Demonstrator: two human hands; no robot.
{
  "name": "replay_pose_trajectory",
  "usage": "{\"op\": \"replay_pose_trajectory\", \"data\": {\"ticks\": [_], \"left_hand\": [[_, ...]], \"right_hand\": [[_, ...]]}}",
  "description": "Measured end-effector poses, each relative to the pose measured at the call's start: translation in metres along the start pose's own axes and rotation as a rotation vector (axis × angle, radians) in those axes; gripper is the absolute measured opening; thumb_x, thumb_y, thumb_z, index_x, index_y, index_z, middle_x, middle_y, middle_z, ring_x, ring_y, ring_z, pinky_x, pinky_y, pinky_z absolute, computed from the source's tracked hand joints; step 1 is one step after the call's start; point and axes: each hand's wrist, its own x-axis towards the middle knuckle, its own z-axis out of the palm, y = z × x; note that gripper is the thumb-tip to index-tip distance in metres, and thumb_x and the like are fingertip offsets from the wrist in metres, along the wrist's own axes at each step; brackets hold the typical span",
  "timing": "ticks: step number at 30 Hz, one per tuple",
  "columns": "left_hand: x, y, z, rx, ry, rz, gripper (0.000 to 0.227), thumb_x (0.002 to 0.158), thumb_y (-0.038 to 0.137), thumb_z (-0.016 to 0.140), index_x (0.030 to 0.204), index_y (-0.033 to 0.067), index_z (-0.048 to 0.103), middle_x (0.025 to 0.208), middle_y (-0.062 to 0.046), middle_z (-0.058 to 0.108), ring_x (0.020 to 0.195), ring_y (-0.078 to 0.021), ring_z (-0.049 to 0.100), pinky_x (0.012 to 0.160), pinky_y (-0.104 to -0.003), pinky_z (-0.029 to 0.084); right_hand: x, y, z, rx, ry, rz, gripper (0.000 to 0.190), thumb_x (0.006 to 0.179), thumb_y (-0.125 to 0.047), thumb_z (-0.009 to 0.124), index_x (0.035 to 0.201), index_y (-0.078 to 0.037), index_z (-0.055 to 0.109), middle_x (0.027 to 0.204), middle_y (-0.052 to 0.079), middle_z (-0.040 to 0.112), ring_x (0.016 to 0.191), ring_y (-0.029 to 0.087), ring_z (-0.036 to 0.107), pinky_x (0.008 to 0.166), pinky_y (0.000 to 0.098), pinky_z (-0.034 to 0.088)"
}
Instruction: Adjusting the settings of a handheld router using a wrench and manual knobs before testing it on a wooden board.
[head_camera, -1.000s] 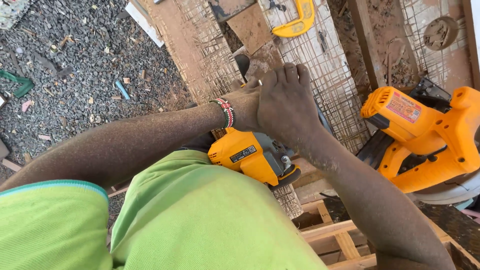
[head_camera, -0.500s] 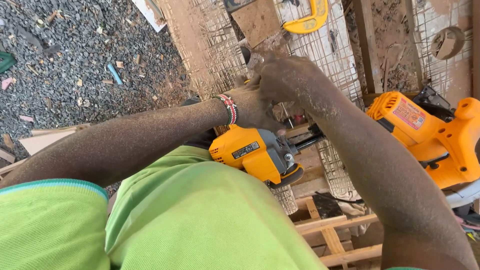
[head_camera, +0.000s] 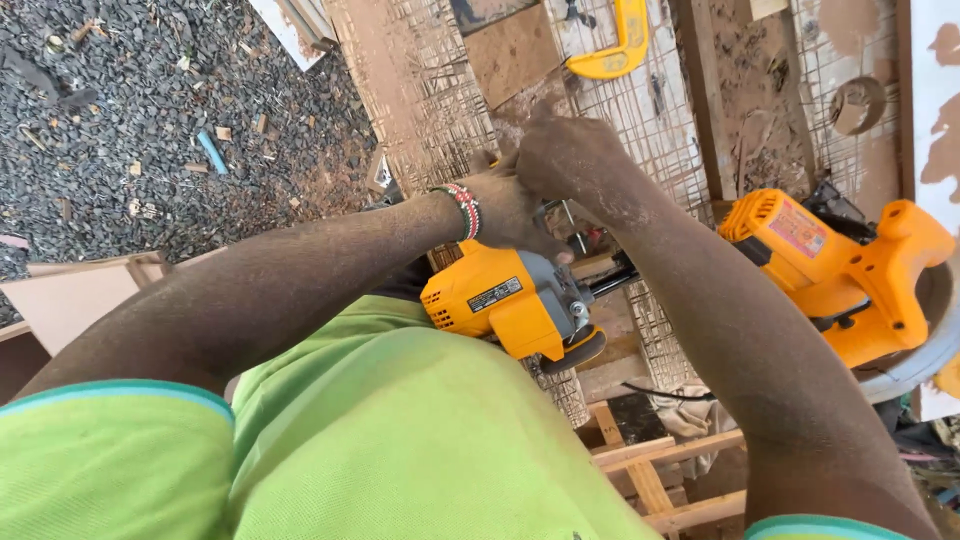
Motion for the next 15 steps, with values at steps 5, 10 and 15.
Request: {"op": "replay_pose_trajectory", "data": {"ticks": [5,10,15], "left_hand": [[-0.014,0.016,-0.011,0.003,0.001,-0.029,0.125,0.084,0.102,0.056,0.187,0.0344,0.035,0.192,-0.009,0.033,0.175,-0.0447,0.018,0.138,-0.073,0.014],[-0.017,0.02,-0.014,-0.022,-0.001,-0.057,0.139,0.085,0.099,0.061,0.194,0.0289,0.01,0.203,-0.014,0.001,0.184,-0.045,-0.005,0.143,-0.071,-0.001],[-0.018,0.015,-0.014,-0.022,-0.011,-0.17,0.102,0.078,0.108,0.062,0.131,0.0202,0.063,0.145,-0.01,0.054,0.154,-0.0302,0.035,0.131,-0.057,0.028]], "right_hand": [[0.002,0.019,0.027,0.034,0.381,0.015,0.036,0.13,-0.029,0.058,0.136,0.003,0.071,0.113,0.018,0.081,0.094,0.031,0.08,0.082,0.0472,0.071],[-0.061,0.011,0.003,0.179,0.491,0.078,0.039,0.136,-0.036,0.057,0.127,-0.008,0.082,0.088,0.009,0.079,0.07,0.025,0.074,0.069,0.0471,0.068],[-0.146,0.028,0.041,0.422,0.735,-0.107,0.039,0.136,-0.029,0.048,0.134,0.001,0.074,0.096,0.017,0.082,0.075,0.03,0.08,0.069,0.0484,0.07]]}}
